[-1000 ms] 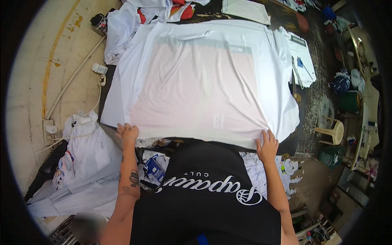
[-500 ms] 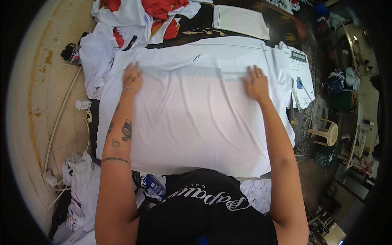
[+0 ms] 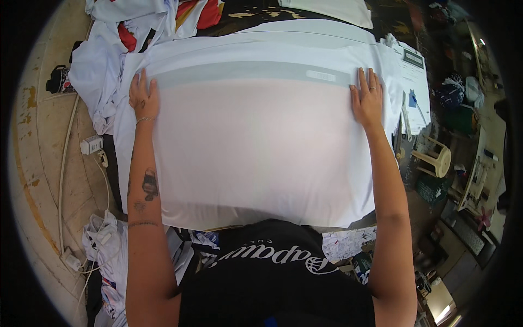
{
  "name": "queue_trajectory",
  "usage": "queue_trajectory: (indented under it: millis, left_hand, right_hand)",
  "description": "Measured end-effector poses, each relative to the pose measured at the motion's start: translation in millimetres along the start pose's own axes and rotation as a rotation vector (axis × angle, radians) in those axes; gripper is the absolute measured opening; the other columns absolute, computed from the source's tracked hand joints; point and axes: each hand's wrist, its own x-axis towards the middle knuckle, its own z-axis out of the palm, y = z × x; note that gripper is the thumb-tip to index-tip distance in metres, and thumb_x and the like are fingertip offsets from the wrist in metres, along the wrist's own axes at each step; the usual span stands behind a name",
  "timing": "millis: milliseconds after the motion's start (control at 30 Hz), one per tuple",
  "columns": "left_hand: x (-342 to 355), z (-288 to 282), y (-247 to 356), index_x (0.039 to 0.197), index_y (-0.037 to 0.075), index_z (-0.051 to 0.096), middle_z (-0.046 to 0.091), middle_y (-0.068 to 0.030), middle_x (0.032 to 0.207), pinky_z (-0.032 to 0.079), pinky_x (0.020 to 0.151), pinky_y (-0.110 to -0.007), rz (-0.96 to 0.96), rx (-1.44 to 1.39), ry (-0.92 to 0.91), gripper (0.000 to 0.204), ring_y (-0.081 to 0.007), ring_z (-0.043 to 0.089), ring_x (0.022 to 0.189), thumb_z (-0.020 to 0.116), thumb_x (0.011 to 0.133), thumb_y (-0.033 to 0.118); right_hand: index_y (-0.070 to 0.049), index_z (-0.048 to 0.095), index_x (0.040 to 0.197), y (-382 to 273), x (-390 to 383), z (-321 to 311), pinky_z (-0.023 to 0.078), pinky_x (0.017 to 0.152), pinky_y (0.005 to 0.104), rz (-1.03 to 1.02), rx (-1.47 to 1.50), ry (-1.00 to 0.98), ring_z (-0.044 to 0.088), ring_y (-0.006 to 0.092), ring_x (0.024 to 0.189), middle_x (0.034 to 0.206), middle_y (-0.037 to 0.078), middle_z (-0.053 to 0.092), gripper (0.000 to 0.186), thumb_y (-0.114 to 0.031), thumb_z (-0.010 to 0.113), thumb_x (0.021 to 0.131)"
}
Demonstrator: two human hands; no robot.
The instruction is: The person lays out white and patterned fabric pieces on a table, uses shears to cut along edges, and stacks the cut pieces. The person also moves a stack of cut fabric to a sewing machine area and returns to continue cutting additional fabric pieces.
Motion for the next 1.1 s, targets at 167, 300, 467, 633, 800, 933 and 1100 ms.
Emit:
queue_trajectory:
  millis: [167, 300, 467, 633, 800, 933, 1100]
  left_hand:
    - [-124.0, -67.4, 3.4, 0.149, 0.010, 0.056, 0.056, -0.0180, 0.144, 0.034, 0.117, -0.050, 0.042, -0.237, 0.085, 0.047, -0.0384, 0.047, 0.139, 0.056, 0.102, 0.015]
    - [-216.7, -88.1, 17.9, 0.148, 0.006, 0.054, 0.051, -0.0202, 0.149, 0.035, 0.116, -0.050, 0.022, 0.187, -0.237, 0.047, -0.0384, 0.045, 0.140, 0.056, 0.102, 0.013]
    - [-192.3, -79.2, 116.1, 0.149, 0.007, 0.053, 0.048, -0.0187, 0.154, 0.033, 0.120, -0.049, 0.006, -0.234, -0.076, 0.050, -0.0379, 0.042, 0.144, 0.058, 0.100, 0.009]
    - [-242.7, -60.8, 331.3, 0.140, 0.005, 0.060, 0.063, -0.0181, 0.137, 0.041, 0.116, -0.048, 0.724, -0.651, -0.277, 0.045, -0.0367, 0.054, 0.133, 0.061, 0.095, 0.005]
    - [-337.3, -43.7, 461.1, 0.155, 0.018, 0.049, 0.040, -0.0166, 0.162, 0.027, 0.123, -0.056, 1.179, -0.424, -0.544, 0.060, -0.0370, 0.034, 0.151, 0.062, 0.097, 0.025]
    - [-365.0, -40.3, 487.8, 0.159, 0.018, 0.043, 0.029, -0.0190, 0.167, 0.016, 0.124, -0.063, 1.057, -0.280, -0.597, 0.066, -0.0387, 0.022, 0.156, 0.060, 0.097, 0.035]
    - [-364.2, -64.1, 526.0, 0.152, 0.012, 0.051, 0.052, -0.0232, 0.149, 0.040, 0.112, -0.051, 0.728, -0.687, -0.772, 0.060, -0.0360, 0.051, 0.137, 0.058, 0.101, 0.042]
  right_hand:
    - [-0.011, 0.059, 0.144, 13.7, -128.6, -68.5, 0.038, 0.117, 0.0534, 0.040, 0.187, 0.007, 0.049, 0.0431, 0.137, 0.149, 0.022, 0.052, 0.056, -0.016, 0.074, 0.091]
    - [-0.012, 0.067, 0.134, 10.7, -295.5, -137.0, 0.039, 0.114, 0.0560, -0.016, 0.101, -0.216, 0.048, 0.0435, 0.137, 0.147, 0.019, 0.054, 0.053, -0.013, 0.078, 0.082]
    - [-0.007, 0.067, 0.128, 77.6, -320.9, -163.3, 0.040, 0.114, 0.0521, 0.319, 0.058, 0.014, 0.049, 0.0440, 0.134, 0.143, 0.018, 0.056, 0.044, -0.003, 0.071, 0.085]
    - [-0.007, 0.061, 0.136, 119.3, -312.2, -146.6, 0.050, 0.102, 0.0468, 0.543, 0.188, -0.082, 0.061, 0.0408, 0.119, 0.127, 0.021, 0.064, 0.050, -0.015, 0.074, 0.089]
    - [-0.004, 0.064, 0.124, 132.5, -359.5, -148.1, 0.052, 0.093, 0.0475, 0.649, 0.335, -0.144, 0.065, 0.0417, 0.106, 0.108, 0.021, 0.067, 0.038, -0.019, 0.074, 0.090]
    - [0.000, 0.065, 0.100, 137.5, -370.0, -156.5, 0.052, 0.086, 0.0474, 0.578, 0.425, -0.045, 0.067, 0.0404, 0.095, 0.093, 0.021, 0.070, 0.021, -0.018, 0.073, 0.092]
    - [-0.001, 0.066, 0.099, 116.8, -343.0, -171.2, 0.051, 0.079, 0.0334, 0.474, 1.088, -0.044, 0.068, 0.0284, 0.087, 0.095, 0.018, 0.071, 0.023, -0.022, 0.073, 0.094]
